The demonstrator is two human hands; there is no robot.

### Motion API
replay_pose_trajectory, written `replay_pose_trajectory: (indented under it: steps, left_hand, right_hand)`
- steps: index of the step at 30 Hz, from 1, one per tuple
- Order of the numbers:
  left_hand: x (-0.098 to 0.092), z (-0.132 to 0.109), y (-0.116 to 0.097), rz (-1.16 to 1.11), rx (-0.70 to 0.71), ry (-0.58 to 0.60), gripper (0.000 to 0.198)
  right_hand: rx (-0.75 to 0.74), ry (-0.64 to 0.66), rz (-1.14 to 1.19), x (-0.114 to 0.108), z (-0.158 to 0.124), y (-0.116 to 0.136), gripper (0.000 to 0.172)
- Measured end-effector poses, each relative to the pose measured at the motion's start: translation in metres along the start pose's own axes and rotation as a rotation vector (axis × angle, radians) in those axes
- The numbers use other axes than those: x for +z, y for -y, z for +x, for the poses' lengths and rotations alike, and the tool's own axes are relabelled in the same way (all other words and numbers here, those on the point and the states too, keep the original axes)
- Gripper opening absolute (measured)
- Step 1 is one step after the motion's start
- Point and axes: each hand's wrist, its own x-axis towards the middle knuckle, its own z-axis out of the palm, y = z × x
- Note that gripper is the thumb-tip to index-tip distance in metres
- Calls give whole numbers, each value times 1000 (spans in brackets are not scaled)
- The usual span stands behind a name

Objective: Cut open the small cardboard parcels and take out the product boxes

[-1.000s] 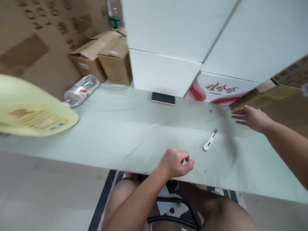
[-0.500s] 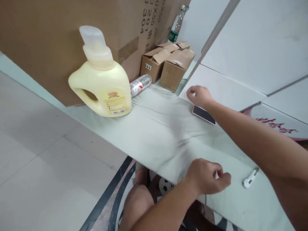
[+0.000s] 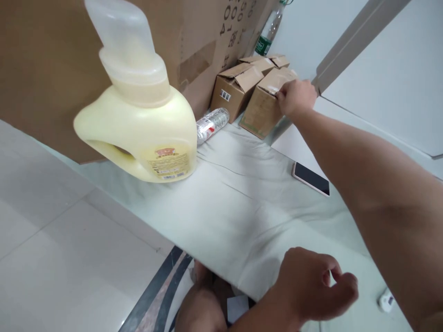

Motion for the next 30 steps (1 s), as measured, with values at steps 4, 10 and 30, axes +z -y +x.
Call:
replay_pose_trajectory:
  steps: [4, 10, 30]
  left_hand:
    - [11, 1, 11, 37, 79, -40, 28]
    - [11, 1, 21, 56, 448, -327, 34]
    - [-32, 24, 20, -226, 678, -589, 62]
  right_hand:
    - [36, -96, -147, -14, -33, 10, 18]
    - [-81, -64, -46, -44, -111, 25, 17]
    - [1081, -41, -130, -127, -532, -162, 59]
